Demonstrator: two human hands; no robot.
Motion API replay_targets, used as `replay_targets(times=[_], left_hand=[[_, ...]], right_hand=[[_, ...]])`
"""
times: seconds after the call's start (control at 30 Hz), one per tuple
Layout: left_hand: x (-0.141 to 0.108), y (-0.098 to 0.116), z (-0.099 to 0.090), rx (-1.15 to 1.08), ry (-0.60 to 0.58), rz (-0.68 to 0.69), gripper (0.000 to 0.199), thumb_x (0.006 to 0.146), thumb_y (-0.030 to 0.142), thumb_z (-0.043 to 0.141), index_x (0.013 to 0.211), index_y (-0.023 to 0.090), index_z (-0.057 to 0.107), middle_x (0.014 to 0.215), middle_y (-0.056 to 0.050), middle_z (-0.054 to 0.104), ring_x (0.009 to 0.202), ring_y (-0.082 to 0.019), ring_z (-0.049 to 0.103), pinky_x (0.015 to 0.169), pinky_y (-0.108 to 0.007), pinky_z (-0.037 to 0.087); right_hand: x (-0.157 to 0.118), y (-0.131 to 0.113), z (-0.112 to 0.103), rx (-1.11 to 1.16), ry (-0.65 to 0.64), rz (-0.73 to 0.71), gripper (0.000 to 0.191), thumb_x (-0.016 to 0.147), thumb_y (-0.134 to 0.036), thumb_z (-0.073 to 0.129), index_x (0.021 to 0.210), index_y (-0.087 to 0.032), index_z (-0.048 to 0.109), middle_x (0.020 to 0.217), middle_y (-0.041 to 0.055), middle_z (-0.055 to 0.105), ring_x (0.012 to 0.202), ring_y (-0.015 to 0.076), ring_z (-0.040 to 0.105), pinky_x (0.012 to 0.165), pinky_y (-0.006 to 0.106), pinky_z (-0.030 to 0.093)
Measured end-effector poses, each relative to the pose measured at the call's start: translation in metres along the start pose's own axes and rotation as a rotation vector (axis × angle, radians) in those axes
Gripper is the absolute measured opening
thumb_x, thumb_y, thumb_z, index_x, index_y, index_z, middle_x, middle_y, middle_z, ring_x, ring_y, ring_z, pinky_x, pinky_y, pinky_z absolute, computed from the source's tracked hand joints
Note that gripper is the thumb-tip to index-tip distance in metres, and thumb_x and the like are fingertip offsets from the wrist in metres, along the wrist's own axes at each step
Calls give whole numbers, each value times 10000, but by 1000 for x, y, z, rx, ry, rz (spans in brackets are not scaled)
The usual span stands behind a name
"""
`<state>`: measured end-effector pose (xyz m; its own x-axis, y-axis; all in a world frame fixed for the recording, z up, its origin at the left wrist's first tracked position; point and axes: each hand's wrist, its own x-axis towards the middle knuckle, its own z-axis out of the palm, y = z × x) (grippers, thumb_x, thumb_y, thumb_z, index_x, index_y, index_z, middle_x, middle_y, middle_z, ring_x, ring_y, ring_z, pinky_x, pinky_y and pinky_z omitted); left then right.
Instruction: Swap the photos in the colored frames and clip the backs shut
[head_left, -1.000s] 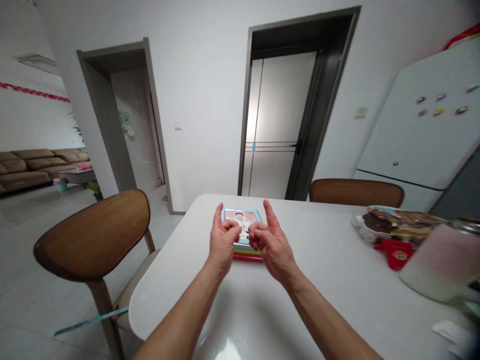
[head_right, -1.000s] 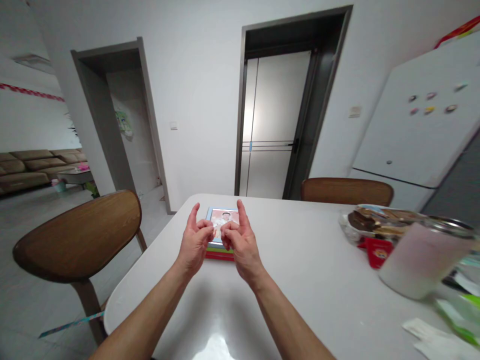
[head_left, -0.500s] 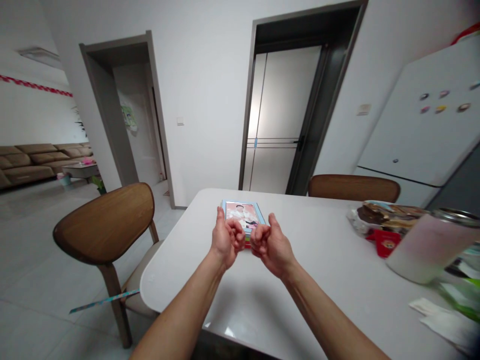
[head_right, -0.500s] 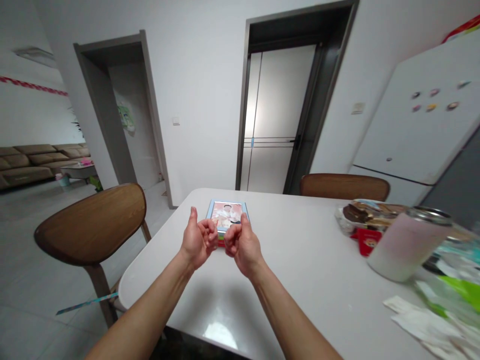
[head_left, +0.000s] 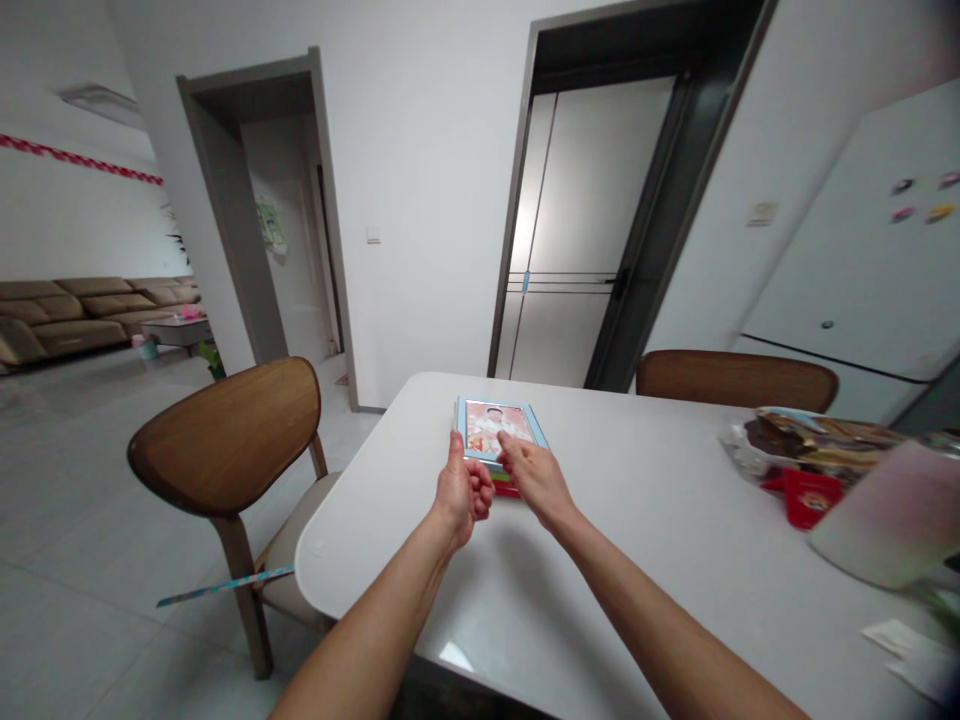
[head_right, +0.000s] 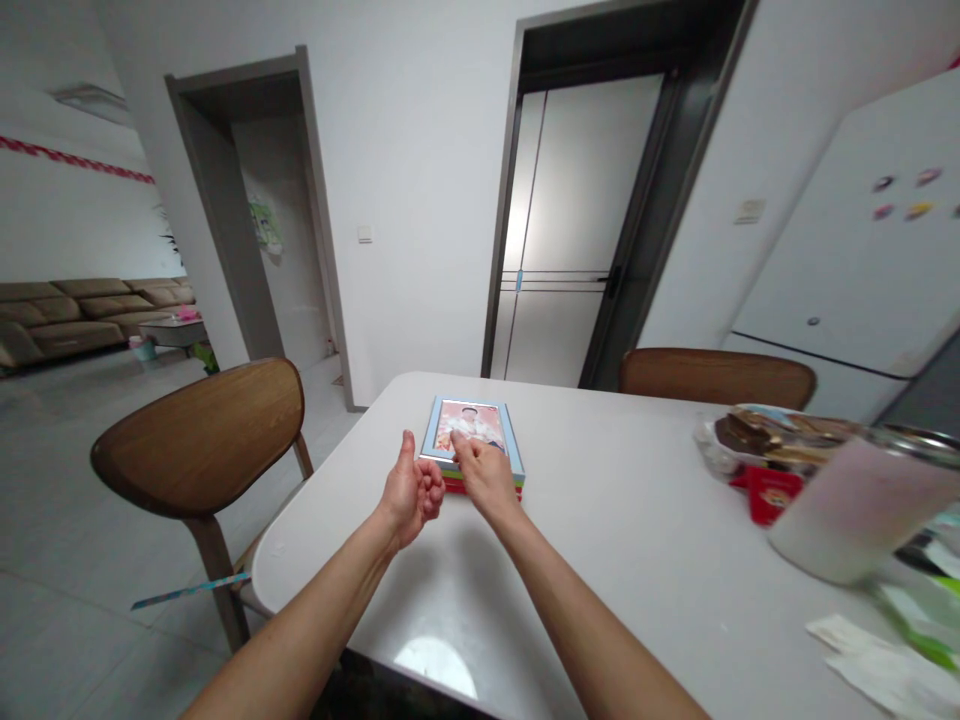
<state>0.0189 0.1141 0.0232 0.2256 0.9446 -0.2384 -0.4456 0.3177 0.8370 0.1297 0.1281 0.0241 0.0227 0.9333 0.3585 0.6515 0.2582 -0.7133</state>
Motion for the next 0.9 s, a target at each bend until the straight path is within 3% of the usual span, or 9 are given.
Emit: replay_targets(times=[0.1,0.23,0.37,0.47,0.53,0.63,0.7,0.8,0.9], left_hand=[[14,-24,-17,13,78,-6,496,659,603,487,499,134,462,351,30,460,267,-37,358,321,-143,215],[23,-45,-26,-11,115,91,342,630,442,619,702,115,548,547,-26,594,445,-107,540,421,-189,381],[3,-46,-12,-30,111,293,345,650,355,612,929,159,557,903,-48,633,797,-174,593,676,-255,459],[-33,-44,2,56,82,384,327,660,280,607,963,158,579,1000,-54,616,940,-214,548,810,-277,424],[-61,-45,8,340,13,543,320,703,253,549,1007,157,568,1039,-70,601,960,-228,539,841,-307,416],[-93,-52,7,953,-196,1020,438,729,265,464,1139,112,466,1111,-128,553,1003,-253,514,851,-362,422],[-105,-63,4,1256,-251,1258,443,744,292,434,1136,88,460,1064,-152,580,960,-253,548,770,-337,480],[-109,-87,5,1513,-71,1422,257,795,238,409,1005,183,547,923,-69,659,811,-190,622,580,-229,522],[-106,-112,10,1498,138,1509,199,815,187,399,790,238,589,787,13,691,675,-143,644,462,-187,487]], right_hand=[[10,21,2,-137,22,-66,148,649,-267,558,771,-184,573,831,68,558,831,202,474,700,313,337],[-5,30,2,-259,-64,-160,237,591,-118,559,808,-203,604,830,61,553,875,218,459,772,351,303],[-41,24,-8,-223,-155,-206,276,597,-194,589,871,-225,596,899,53,559,902,212,467,804,339,325],[-64,16,-27,149,-86,-10,450,654,-372,564,1077,-234,495,1137,76,490,1040,228,424,855,355,331],[-77,11,-42,507,-16,200,518,713,-468,469,1183,-268,384,1228,56,432,1080,223,416,838,361,365],[-100,6,-58,932,21,392,514,751,-494,393,1216,-283,334,1200,40,477,1034,220,477,772,351,423],[-115,8,-63,1086,2,467,524,749,-454,421,1225,-252,332,1129,55,540,975,223,524,755,349,439],[-130,17,-62,1152,-46,592,597,713,-364,493,1253,-213,288,994,60,621,876,228,580,734,357,455],[-132,30,-54,1051,-127,640,656,686,-301,516,1272,-197,240,911,48,650,821,230,600,715,366,463]])
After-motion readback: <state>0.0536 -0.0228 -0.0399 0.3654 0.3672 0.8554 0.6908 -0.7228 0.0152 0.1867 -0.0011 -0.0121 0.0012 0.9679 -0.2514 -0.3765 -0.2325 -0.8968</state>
